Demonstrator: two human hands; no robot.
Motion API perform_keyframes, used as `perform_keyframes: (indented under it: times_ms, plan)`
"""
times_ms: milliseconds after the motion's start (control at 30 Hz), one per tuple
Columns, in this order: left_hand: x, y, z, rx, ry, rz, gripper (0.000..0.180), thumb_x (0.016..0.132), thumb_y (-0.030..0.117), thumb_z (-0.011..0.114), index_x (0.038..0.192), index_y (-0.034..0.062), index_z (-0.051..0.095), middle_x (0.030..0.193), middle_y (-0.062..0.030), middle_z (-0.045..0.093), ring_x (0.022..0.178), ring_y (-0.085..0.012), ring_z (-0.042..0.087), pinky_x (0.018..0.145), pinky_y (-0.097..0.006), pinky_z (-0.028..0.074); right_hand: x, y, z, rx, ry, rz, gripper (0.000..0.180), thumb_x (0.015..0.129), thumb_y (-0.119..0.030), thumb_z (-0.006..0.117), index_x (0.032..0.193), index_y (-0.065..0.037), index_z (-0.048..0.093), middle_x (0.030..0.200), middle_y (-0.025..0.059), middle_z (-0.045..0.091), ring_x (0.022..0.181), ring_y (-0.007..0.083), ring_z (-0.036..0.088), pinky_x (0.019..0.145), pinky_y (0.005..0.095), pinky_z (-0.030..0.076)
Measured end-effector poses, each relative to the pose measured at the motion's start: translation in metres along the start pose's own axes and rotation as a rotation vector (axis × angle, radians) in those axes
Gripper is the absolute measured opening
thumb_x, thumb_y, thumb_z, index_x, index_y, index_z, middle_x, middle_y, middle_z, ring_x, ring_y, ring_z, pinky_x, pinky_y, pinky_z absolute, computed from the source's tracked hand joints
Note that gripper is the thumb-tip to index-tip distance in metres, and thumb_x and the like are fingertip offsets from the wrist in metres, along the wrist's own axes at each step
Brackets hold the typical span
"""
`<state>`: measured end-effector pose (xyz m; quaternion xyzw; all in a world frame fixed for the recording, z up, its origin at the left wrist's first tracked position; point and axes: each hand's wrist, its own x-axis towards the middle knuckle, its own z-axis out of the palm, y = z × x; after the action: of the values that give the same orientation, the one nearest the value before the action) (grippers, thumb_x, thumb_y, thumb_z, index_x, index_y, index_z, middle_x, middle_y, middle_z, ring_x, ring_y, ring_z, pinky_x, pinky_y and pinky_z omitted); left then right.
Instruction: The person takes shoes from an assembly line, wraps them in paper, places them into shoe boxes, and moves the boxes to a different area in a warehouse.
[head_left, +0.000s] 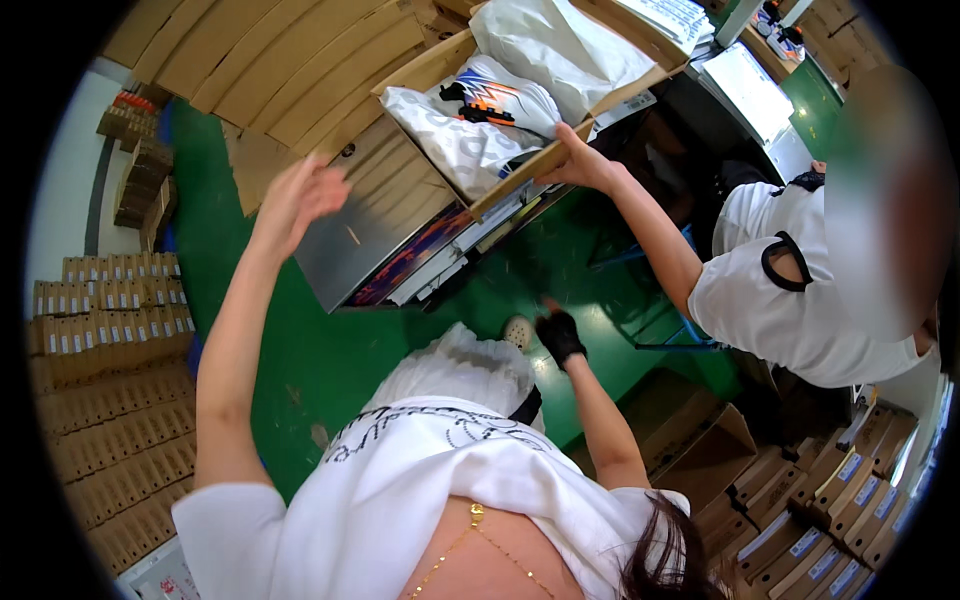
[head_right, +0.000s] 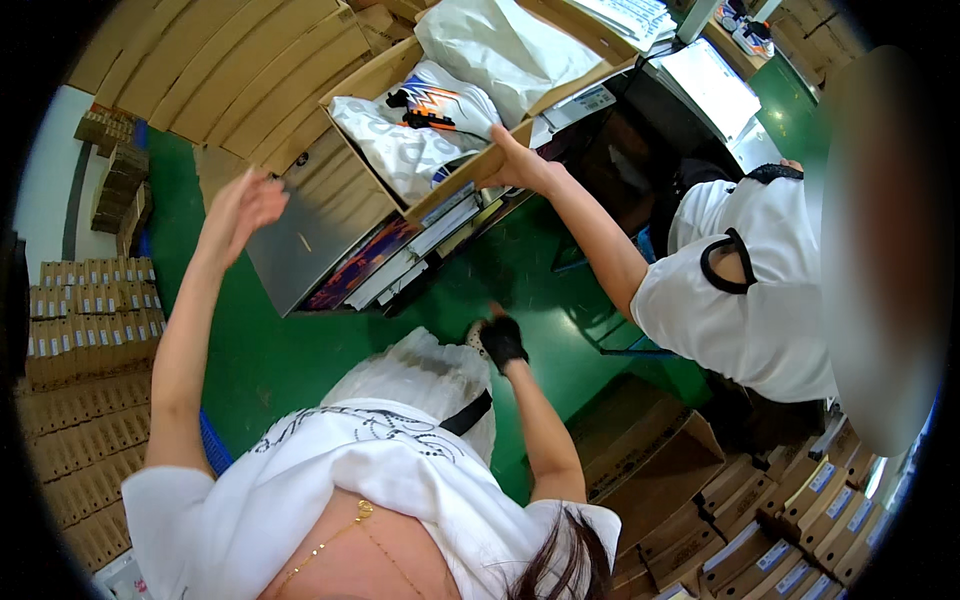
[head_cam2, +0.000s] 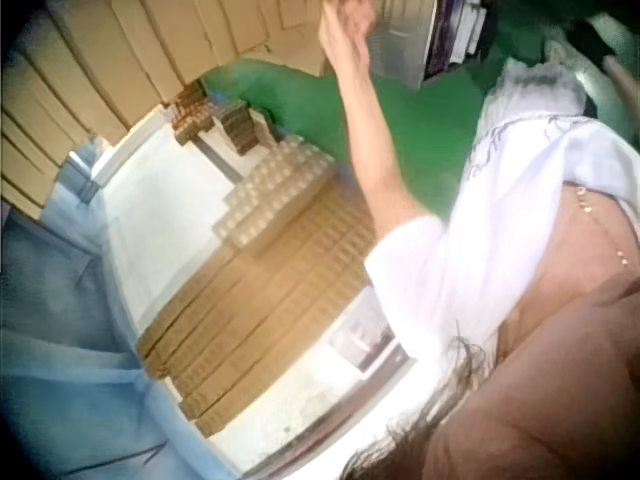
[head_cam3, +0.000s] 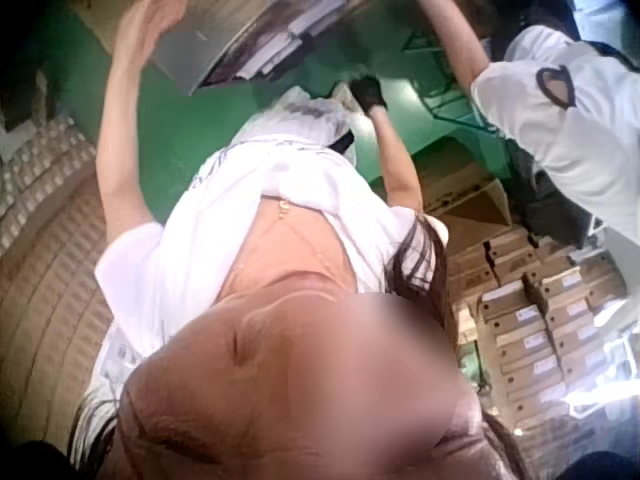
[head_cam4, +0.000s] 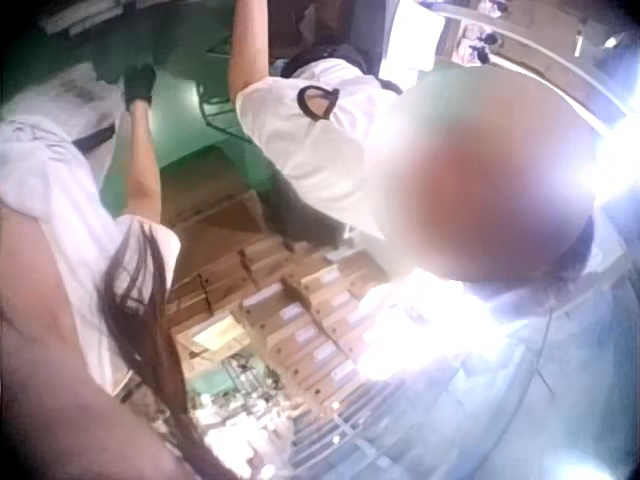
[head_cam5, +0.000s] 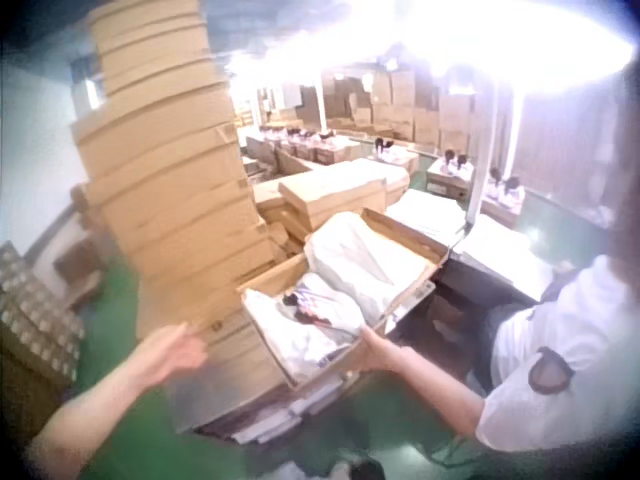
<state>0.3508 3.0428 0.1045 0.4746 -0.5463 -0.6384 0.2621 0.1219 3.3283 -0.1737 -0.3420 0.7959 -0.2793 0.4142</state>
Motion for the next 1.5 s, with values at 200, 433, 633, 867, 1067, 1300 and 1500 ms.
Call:
perform_keyframes:
  times_ms: [200,433,633,867,1067,1300,1500]
  plan:
    - [-0.147,-0.114,-0.189,-0.185,0.415,-0.202,0.049,0.085,0.037,0.049,0.114,-0.0018,0.043,0.098,-0.0142,0.055,0.086,-0.0221,0.056,0.071,-0.033,0.047,-0.104,0.129,0.053,-0.220,-0.080,0.471,0.014,0.067,-0.015,0.054,0.072,-0.002,0.053,0.067,0.0150,0.056,0.060,0.0253,0.056,0.058,0.0348,0.045]
    - [-0.330,-0.269,-0.365,-0.514,0.795,-0.306,0.050,0.084,0.038,0.050,0.115,-0.0004,0.039,0.094,-0.0113,0.052,0.082,-0.0225,0.053,0.066,-0.033,0.045,-0.112,0.046,0.157,-0.092,-0.203,0.641,0.012,0.071,-0.009,0.049,0.063,-0.003,0.056,0.059,0.0086,0.060,0.044,0.0174,0.054,0.040,0.0300,0.040]
    - [-0.349,-0.276,-0.444,-0.591,0.878,-0.296,0.051,0.082,0.039,0.052,0.115,0.0024,0.040,0.095,-0.0103,0.052,0.082,-0.0238,0.053,0.064,-0.033,0.046,-0.099,-0.077,0.257,0.009,-0.334,0.468,0.025,0.075,-0.008,0.053,0.097,0.004,0.049,0.070,0.0135,0.058,0.059,0.0195,0.060,0.053,0.0308,0.050]
    - [-0.232,-0.241,-0.543,-0.502,0.629,-0.104,0.042,0.083,0.035,0.053,0.110,0.0033,0.046,0.094,-0.0102,0.054,0.083,-0.0210,0.054,0.067,-0.033,0.046,-0.084,-0.183,0.337,-0.335,-0.570,0.247,0.023,0.073,-0.015,0.056,0.086,0.004,0.054,0.068,0.0117,0.060,0.060,0.0183,0.060,0.058,0.0306,0.047]
    - [-0.184,-0.253,-0.678,-0.329,0.788,-0.129,0.030,0.083,0.031,0.053,0.101,0.0074,0.050,0.083,-0.0050,0.056,0.071,-0.0155,0.057,0.057,-0.028,0.047,-0.003,-0.231,0.457,-0.672,-0.698,0.201,0.020,0.070,-0.018,0.056,0.076,0.002,0.055,0.068,0.0118,0.059,0.059,0.0209,0.059,0.056,0.0331,0.045]
    - [-0.258,-0.439,-0.782,-0.540,1.074,-0.669,0.023,0.084,0.028,0.050,0.084,0.0052,0.048,0.067,-0.0057,0.050,0.055,-0.0157,0.051,0.042,-0.028,0.040,0.168,-0.431,0.630,-0.488,-0.627,-0.254,0.027,0.072,-0.028,0.052,0.078,-0.002,0.055,0.080,0.0179,0.056,0.076,0.0334,0.053,0.067,0.0406,0.043]
    - [-0.218,-0.481,-0.831,-0.742,1.032,-0.985,0.023,0.083,0.027,0.049,0.077,0.0051,0.048,0.060,-0.0057,0.048,0.048,-0.0161,0.048,0.038,-0.029,0.038,0.260,-0.692,0.734,-0.202,-0.557,-0.268,0.038,0.078,-0.029,0.052,0.106,-0.004,0.050,0.102,0.0159,0.056,0.091,0.0319,0.054,0.071,0.0406,0.043]
